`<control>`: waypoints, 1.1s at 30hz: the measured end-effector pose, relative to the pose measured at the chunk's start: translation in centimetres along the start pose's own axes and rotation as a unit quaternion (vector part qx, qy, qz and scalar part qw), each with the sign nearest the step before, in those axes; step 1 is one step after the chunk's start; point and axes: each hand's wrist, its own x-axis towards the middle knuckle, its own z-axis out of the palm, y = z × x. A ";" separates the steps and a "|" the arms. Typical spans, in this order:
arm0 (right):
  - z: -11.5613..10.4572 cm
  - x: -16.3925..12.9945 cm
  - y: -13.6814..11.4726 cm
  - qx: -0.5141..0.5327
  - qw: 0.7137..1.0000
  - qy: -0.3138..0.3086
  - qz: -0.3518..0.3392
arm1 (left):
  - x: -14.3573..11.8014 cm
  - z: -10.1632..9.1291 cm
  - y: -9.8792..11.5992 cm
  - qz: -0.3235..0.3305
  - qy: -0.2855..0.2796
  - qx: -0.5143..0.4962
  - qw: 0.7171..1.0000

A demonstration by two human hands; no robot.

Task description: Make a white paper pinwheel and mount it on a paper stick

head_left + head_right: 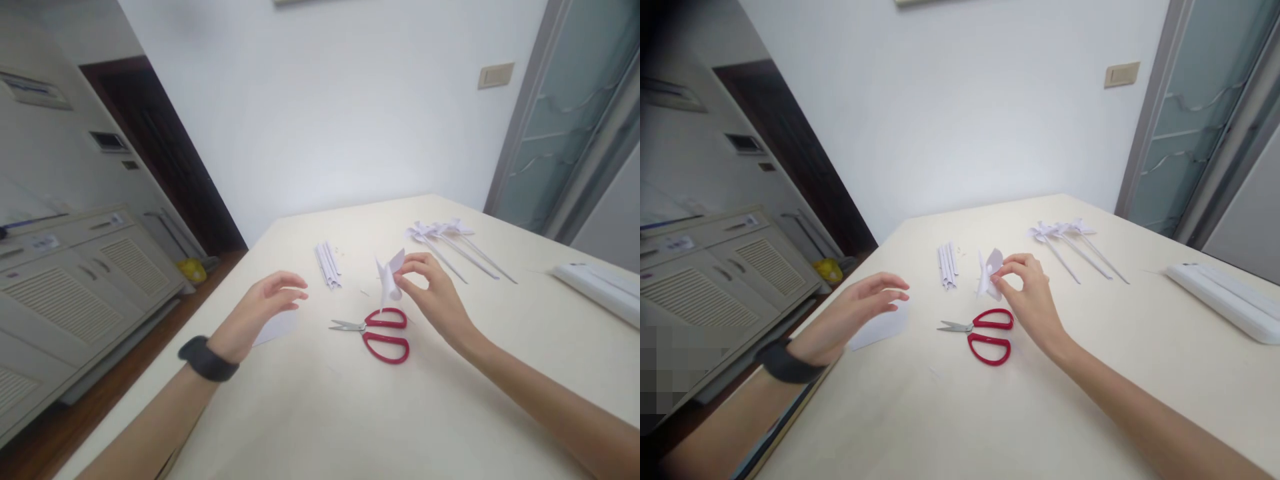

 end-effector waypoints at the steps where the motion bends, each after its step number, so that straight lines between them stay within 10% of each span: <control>1: -0.1 0.2 0.6 0.039 0.998 -0.004 0.043 | 1.1 0.2 0.4 0.008 -0.009 0.027 1.000; 9: 1.1 -0.3 1.1 0.103 0.989 -0.018 0.106 | 12.4 3.9 -2.0 -0.078 -0.037 0.239 0.967; 16: 1.2 -0.6 0.5 0.144 0.981 -0.028 0.124 | 14.7 4.4 -3.4 -0.172 -0.105 0.277 0.940; 23: 1.0 -0.2 0.8 0.182 0.972 -0.040 0.141 | 9.8 2.6 -3.2 -0.159 -0.176 0.162 0.958; 33: 0.8 -0.4 0.3 0.223 0.967 -0.061 0.108 | -2.4 6.5 -3.3 -0.069 -0.279 -0.010 0.958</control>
